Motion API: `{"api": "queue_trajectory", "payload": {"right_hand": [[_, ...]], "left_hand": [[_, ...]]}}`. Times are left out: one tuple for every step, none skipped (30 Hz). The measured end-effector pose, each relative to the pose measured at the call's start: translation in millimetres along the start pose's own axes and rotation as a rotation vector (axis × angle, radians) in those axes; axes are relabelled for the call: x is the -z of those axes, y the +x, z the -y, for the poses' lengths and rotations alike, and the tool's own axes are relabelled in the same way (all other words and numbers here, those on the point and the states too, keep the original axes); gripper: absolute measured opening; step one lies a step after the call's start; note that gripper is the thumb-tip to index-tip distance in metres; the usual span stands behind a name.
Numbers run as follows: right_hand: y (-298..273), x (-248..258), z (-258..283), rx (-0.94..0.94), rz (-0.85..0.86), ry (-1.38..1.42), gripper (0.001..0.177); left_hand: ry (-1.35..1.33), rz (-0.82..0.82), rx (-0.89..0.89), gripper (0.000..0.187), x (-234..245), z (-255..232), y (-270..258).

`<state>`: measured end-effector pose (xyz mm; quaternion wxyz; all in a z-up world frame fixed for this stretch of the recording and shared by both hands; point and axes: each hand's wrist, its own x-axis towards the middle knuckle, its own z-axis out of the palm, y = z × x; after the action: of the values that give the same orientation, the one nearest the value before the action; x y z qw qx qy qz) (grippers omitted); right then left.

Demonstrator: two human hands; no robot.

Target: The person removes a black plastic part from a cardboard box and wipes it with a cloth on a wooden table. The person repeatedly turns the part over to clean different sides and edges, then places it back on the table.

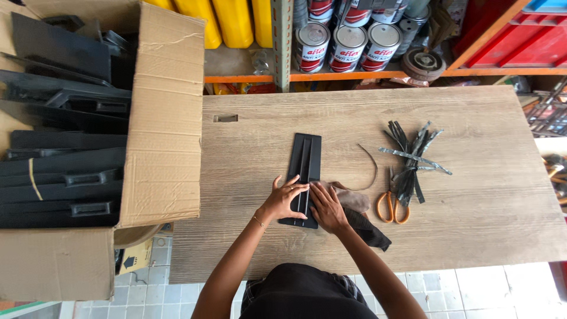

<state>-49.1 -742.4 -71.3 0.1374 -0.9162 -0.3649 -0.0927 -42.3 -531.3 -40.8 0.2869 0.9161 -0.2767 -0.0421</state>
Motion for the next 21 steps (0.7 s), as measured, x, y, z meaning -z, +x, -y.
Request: {"api": "queue_trajectory", "payload": {"right_hand": [[-4, -1, 3, 0.004, -0.003, 0.002, 0.055], [-10, 0, 5, 0.043, 0.014, -0.006, 0.055], [-16, 0, 7, 0.082, 0.031, -0.014, 0.056], [-23, 1, 10, 0.082, 0.031, -0.015, 0.056], [-30, 2, 12, 0.108, 0.042, -0.007, 0.058], [-37, 3, 14, 0.135, 0.051, 0.000, 0.060], [-43, 8, 17, 0.135, 0.050, -0.001, 0.060], [-49, 12, 20, 0.172, 0.114, -0.002, 0.064], [-54, 16, 23, 0.208, 0.178, -0.003, 0.068], [-54, 15, 21, 0.208, 0.179, -0.003, 0.068], [-53, 13, 19, 0.233, 0.149, -0.105, 0.071], [-53, 12, 17, 0.257, 0.118, -0.206, 0.073], [-45, 11, 16, 0.256, 0.119, -0.206, 0.073], [-38, 10, 13, 0.175, 0.087, -0.147, 0.066], [-30, 9, 11, 0.094, 0.055, -0.087, 0.060], [-22, 6, 8, 0.096, 0.058, -0.088, 0.060], [-14, 2, 5, 0.030, 0.030, -0.116, 0.060], [-4, -1, 2, -0.036, 0.001, -0.144, 0.060], [-1, -4, 2, -0.034, 0.001, -0.145, 0.060], [2, -8, 3, -0.063, 0.000, -0.123, 0.061], [4, -11, 5, -0.093, -0.002, -0.102, 0.061]], "left_hand": [[0.004, -0.002, 0.003, 0.082, 1, 1, -1], [0.005, 0.001, -0.002, 0.082, 0, 1, 0], [0.007, 0.005, -0.008, 0.082, 0, 1, 0], [0.006, 0.004, -0.008, 0.082, 2, 0, 0], [0.006, 0.012, -0.007, 0.082, 4, -1, 0], [0.007, 0.020, -0.007, 0.082, 6, -2, 1], [0.007, 0.018, -0.008, 0.082, 4, -1, 1], [0.033, 0.003, -0.041, 0.085, 3, 1, 2], [0.060, -0.011, -0.074, 0.088, 1, 3, 3], [0.059, -0.012, -0.075, 0.088, 1, 3, 3], [0.062, -0.025, -0.077, 0.089, 1, 3, 3], [0.065, -0.037, -0.080, 0.089, 1, 3, 3], [0.064, -0.037, -0.081, 0.089, 2, 2, 2], [0.063, -0.005, -0.039, 0.087, 4, 0, 2], [0.061, 0.027, 0.003, 0.086, 5, -2, 3], [0.058, 0.026, 0.004, 0.086, 7, -4, 2], [0.061, 0.031, 0.010, 0.086, 8, -6, 1], [0.065, 0.036, 0.015, 0.086, 10, -7, 1], [0.064, 0.034, 0.016, 0.086, 11, -8, 1], [0.075, 0.038, 0.030, 0.088, 12, -9, 0], [0.086, 0.043, 0.044, 0.089, 12, -11, -1]]}}
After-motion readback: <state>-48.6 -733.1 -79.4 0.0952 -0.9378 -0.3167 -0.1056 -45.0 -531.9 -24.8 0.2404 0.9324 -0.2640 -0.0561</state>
